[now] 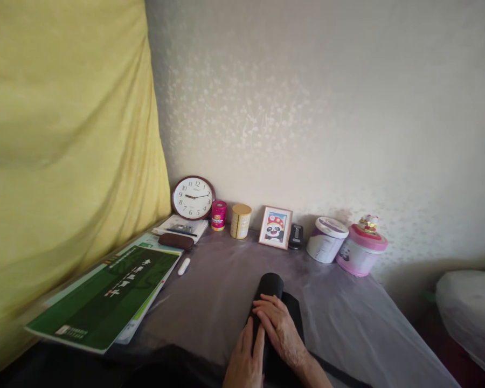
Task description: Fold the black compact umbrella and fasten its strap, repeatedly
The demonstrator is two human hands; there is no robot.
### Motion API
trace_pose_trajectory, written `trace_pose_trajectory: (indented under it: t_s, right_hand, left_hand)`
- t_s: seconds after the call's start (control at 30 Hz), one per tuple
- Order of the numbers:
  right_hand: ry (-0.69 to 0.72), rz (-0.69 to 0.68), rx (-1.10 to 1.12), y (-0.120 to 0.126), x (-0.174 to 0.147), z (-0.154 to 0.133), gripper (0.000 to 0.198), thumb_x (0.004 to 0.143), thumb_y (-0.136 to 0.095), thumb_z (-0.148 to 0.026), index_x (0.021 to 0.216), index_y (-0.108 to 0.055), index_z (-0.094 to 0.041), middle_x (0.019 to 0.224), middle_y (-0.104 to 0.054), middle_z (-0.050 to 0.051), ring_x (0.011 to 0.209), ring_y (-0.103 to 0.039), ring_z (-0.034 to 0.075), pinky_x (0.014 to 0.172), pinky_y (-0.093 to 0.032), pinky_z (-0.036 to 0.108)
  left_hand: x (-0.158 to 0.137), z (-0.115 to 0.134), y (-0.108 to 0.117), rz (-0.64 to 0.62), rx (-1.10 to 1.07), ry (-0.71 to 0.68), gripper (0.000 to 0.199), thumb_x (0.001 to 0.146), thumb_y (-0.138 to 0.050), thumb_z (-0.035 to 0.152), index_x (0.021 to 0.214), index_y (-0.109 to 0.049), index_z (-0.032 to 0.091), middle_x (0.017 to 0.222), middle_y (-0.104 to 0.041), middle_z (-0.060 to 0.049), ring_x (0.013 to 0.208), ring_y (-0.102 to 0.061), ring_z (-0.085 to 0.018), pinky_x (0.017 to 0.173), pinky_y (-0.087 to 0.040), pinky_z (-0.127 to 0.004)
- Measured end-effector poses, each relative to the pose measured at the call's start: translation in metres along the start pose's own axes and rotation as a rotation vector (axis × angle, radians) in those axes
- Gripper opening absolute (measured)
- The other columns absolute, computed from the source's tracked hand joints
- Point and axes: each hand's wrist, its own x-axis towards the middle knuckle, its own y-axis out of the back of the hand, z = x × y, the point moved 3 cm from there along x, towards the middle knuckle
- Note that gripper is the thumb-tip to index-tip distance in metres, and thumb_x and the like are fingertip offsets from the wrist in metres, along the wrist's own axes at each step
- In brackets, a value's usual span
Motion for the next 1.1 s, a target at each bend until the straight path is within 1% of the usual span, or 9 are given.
trace_pose_trajectory:
  t_s: [0.1, 0.2, 0.3, 0.4, 0.57, 0.67, 0.83, 0.93, 1.1]
  right_hand:
    - [-0.045, -0.008, -0.045, -0.006, 0.012, 0.027, 0.032, 0.093, -0.036, -0.029, 0.102, -0.066, -0.024, 0.109, -0.067, 0.005, 0.119, -0.048, 0.021, 0.107, -0.023, 0.047]
    - [-0.091, -0.018, -0.058, -0.008, 0.031, 0.05, 0.035, 0.093, -0.034, -0.031, 0.098, -0.068, -0.025, 0.107, -0.067, 0.004, 0.119, -0.047, 0.023, 0.107, -0.02, 0.05]
    - [-0.137, 0.012, -0.03, -0.007, 0.051, 0.067, 0.036, 0.091, -0.034, -0.032, 0.094, -0.069, -0.024, 0.106, -0.068, 0.004, 0.116, -0.05, 0.022, 0.105, -0.027, 0.043]
    - [-0.305, 0.104, -0.018, 0.001, 0.06, 0.085, 0.034, 0.088, -0.037, -0.032, 0.093, -0.068, -0.021, 0.103, -0.069, 0.006, 0.105, -0.058, 0.02, 0.096, -0.038, 0.033]
    - [-0.603, 0.308, -0.108, 0.033, 0.026, 0.11, 0.039, 0.084, -0.034, -0.033, 0.1, -0.064, -0.014, 0.106, -0.066, 0.016, 0.101, -0.06, 0.024, 0.091, -0.041, 0.037]
    - [-0.718, 0.353, -0.106, 0.051, -0.01, 0.115, 0.039, 0.083, -0.034, -0.038, 0.094, -0.064, -0.016, 0.092, -0.069, 0.014, 0.088, -0.064, 0.024, 0.079, -0.047, 0.035]
    - [-0.942, 0.28, 0.269, 0.048, -0.052, 0.109, 0.034, 0.078, -0.04, -0.046, 0.081, -0.061, -0.019, 0.077, -0.068, 0.007, 0.069, -0.066, 0.018, 0.051, -0.049, 0.024]
    - [-0.974, 0.254, 0.337, 0.041, -0.059, 0.097, 0.034, 0.076, -0.044, -0.049, 0.076, -0.061, -0.02, 0.07, -0.065, 0.003, 0.061, -0.063, 0.017, 0.045, -0.048, 0.023]
    - [-0.94, 0.215, 0.251, 0.036, -0.055, 0.077, 0.039, 0.075, -0.043, -0.053, 0.083, -0.063, -0.021, 0.062, -0.062, 0.001, 0.057, -0.06, 0.018, 0.039, -0.043, 0.023]
  left_hand:
    - [0.002, -0.003, -0.004, -0.018, -0.018, 0.02, 0.088, 0.058, -0.046, 0.0, 0.141, -0.018, 0.015, 0.15, -0.013, -0.011, 0.137, -0.014, -0.028, 0.112, -0.021, -0.041]
    - [0.003, -0.004, -0.003, -0.03, -0.049, 0.048, 0.092, 0.056, -0.047, 0.002, 0.141, -0.015, 0.012, 0.149, -0.011, -0.009, 0.137, -0.013, -0.027, 0.113, -0.019, -0.039]
    - [0.0, -0.001, 0.003, -0.056, -0.057, 0.064, 0.091, 0.057, -0.047, 0.005, 0.141, -0.014, 0.013, 0.15, -0.01, -0.008, 0.138, -0.013, -0.027, 0.112, -0.02, -0.04]
    - [-0.007, 0.007, 0.014, -0.041, -0.064, 0.029, 0.088, 0.06, -0.045, 0.007, 0.141, -0.012, 0.012, 0.15, -0.01, -0.008, 0.138, -0.013, -0.024, 0.112, -0.02, -0.038]
    - [-0.018, 0.016, 0.024, 0.004, -0.105, 0.042, 0.083, 0.065, -0.044, 0.009, 0.142, -0.012, 0.012, 0.151, -0.011, -0.008, 0.138, -0.013, -0.023, 0.112, -0.02, -0.04]
    - [-0.021, 0.017, 0.024, 0.047, -0.103, 0.023, 0.083, 0.066, -0.044, 0.009, 0.142, -0.011, 0.012, 0.151, -0.012, -0.009, 0.138, -0.015, -0.023, 0.112, -0.021, -0.039]
    - [-0.024, 0.015, 0.022, 0.078, -0.131, -0.009, 0.087, 0.062, -0.044, 0.005, 0.142, -0.01, 0.013, 0.152, -0.011, -0.008, 0.138, -0.014, -0.022, 0.113, -0.019, -0.037]
    - [-0.024, 0.015, 0.022, 0.083, -0.161, -0.012, 0.087, 0.061, -0.041, 0.002, 0.142, -0.01, 0.014, 0.152, -0.01, -0.007, 0.138, -0.013, -0.02, 0.113, -0.018, -0.036]
    - [-0.024, 0.016, 0.024, 0.076, -0.179, 0.009, 0.088, 0.061, -0.04, -0.001, 0.142, -0.01, 0.013, 0.151, -0.013, -0.01, 0.138, -0.015, -0.019, 0.113, -0.019, -0.034]
